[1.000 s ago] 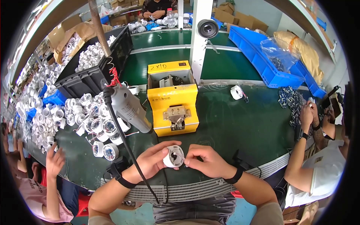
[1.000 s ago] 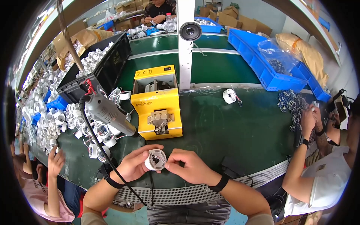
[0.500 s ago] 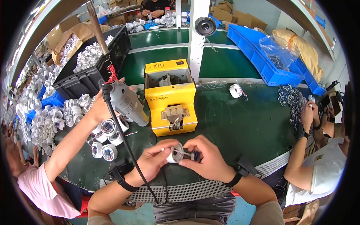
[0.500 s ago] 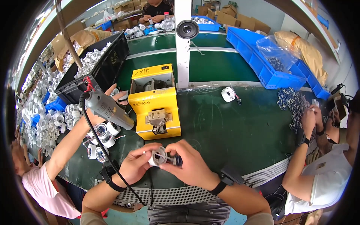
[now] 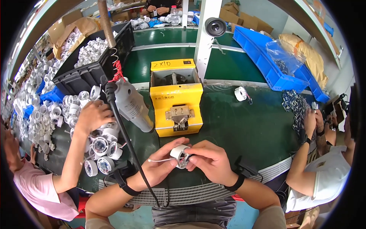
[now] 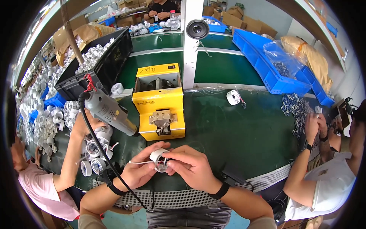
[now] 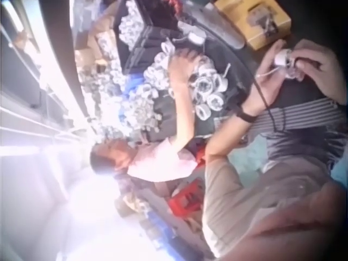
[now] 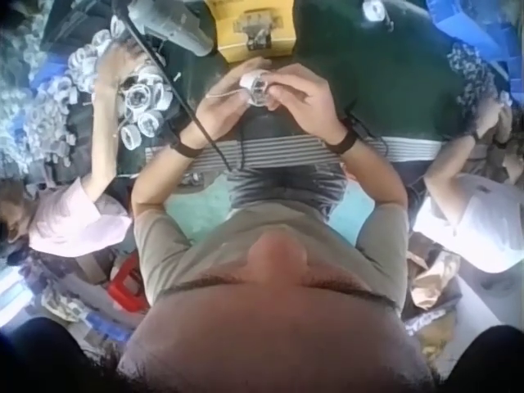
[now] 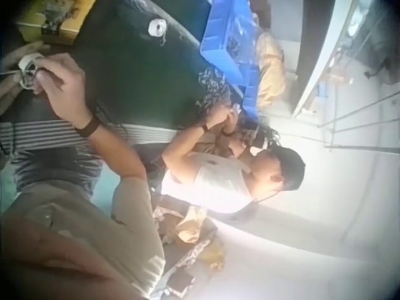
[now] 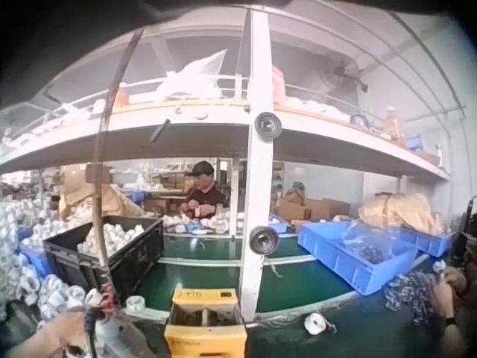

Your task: The person picks up a camera housing, inserts a wire and circuit board, and uses a power screwdriver to secure them before placing the unit on a shelf. They then repeat the assembly process with another housing, wire, and circuit board.

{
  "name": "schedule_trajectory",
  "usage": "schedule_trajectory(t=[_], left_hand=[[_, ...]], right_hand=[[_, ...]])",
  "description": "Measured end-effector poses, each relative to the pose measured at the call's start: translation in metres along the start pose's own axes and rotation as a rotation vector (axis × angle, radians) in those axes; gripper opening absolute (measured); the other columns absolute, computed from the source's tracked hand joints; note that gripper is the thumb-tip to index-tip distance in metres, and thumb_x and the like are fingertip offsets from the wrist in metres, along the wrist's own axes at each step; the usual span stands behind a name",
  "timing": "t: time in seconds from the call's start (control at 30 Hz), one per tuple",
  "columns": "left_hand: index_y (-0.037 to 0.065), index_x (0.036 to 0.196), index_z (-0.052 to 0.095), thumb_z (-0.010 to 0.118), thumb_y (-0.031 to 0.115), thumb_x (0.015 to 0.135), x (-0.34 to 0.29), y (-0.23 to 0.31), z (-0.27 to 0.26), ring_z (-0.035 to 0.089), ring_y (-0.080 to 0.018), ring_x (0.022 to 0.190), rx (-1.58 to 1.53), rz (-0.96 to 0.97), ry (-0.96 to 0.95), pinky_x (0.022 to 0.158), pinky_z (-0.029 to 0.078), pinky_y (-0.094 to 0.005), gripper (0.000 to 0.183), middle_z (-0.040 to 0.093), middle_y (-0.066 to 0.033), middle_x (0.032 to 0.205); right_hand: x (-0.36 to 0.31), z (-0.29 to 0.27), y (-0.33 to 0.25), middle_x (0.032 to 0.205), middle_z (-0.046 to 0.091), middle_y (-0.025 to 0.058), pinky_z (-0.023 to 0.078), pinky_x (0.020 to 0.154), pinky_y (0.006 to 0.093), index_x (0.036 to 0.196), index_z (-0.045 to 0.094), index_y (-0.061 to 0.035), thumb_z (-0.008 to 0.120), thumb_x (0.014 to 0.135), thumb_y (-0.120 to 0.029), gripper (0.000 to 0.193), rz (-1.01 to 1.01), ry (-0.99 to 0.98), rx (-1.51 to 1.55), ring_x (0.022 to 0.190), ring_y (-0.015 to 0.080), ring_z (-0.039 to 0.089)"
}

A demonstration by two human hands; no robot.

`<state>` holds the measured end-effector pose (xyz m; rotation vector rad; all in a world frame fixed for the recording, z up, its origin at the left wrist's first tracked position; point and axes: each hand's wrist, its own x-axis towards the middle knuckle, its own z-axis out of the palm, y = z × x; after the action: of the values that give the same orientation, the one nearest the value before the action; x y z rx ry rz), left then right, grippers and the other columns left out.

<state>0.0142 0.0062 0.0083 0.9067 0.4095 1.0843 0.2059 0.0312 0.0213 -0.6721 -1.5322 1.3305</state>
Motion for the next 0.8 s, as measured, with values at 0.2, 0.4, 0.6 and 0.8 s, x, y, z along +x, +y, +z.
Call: schedule_trajectory(t=[0.2, 0.4, 0.6, 0.8], left_hand=[[0.004, 0.146, 0.025, 0.048, 0.009, 0.095, 0.001, -0.003, -0.001, 0.032, -0.0265, 0.136, 0.06, -0.006, -0.051, 0.112, 0.026, -0.0436, 0.056, 0.03, -0.0145, 0.148], [0.004, 0.147, 0.023, 0.047, 0.008, 0.095, -0.002, -0.003, 0.0, 0.03, -0.0267, 0.137, 0.078, -0.034, -0.025, 0.113, 0.024, -0.0426, 0.057, 0.029, -0.0147, 0.148], [0.005, 0.148, 0.022, 0.046, 0.009, 0.095, 0.001, -0.008, 0.0, 0.03, -0.0263, 0.137, -0.015, -0.03, -0.039, 0.113, 0.023, -0.0417, 0.058, 0.029, -0.0154, 0.149], [0.01, 0.151, 0.01, 0.048, 0.015, 0.096, -0.003, -0.008, 0.002, 0.028, -0.0261, 0.138, 0.01, -0.025, -0.072, 0.114, 0.019, -0.041, 0.066, 0.019, -0.0142, 0.153]], right_hand=[[-0.001, -0.004, 0.003, 0.081, 0.068, 0.0076, 0.051, 0.061, 0.023, 0.099, 0.068, -0.0017, 0.071, 0.08, -0.001, 0.019, 0.02, -0.03, -0.222, 0.069, 0.0122, 0.065], [-0.001, -0.005, 0.006, 0.087, 0.067, 0.0104, 0.051, 0.067, 0.0257, 0.094, 0.068, 0.0015, 0.071, 0.076, 0.008, 0.02, -0.077, -0.027, -0.215, 0.077, 0.015, 0.065], [-0.002, -0.004, 0.006, 0.084, 0.066, 0.01, 0.05, 0.067, 0.0244, 0.091, 0.068, 0.0006, 0.074, 0.074, 0.005, 0.018, -0.044, 0.008, -0.262, 0.075, 0.0143, 0.063], [-0.002, 0.006, 0.01, 0.1, 0.06, 0.0121, 0.05, 0.067, 0.0252, 0.1, 0.064, -0.001, 0.075, 0.074, 0.003, 0.029, -0.279, 0.122, -0.489, 0.085, 0.0155, 0.062]])
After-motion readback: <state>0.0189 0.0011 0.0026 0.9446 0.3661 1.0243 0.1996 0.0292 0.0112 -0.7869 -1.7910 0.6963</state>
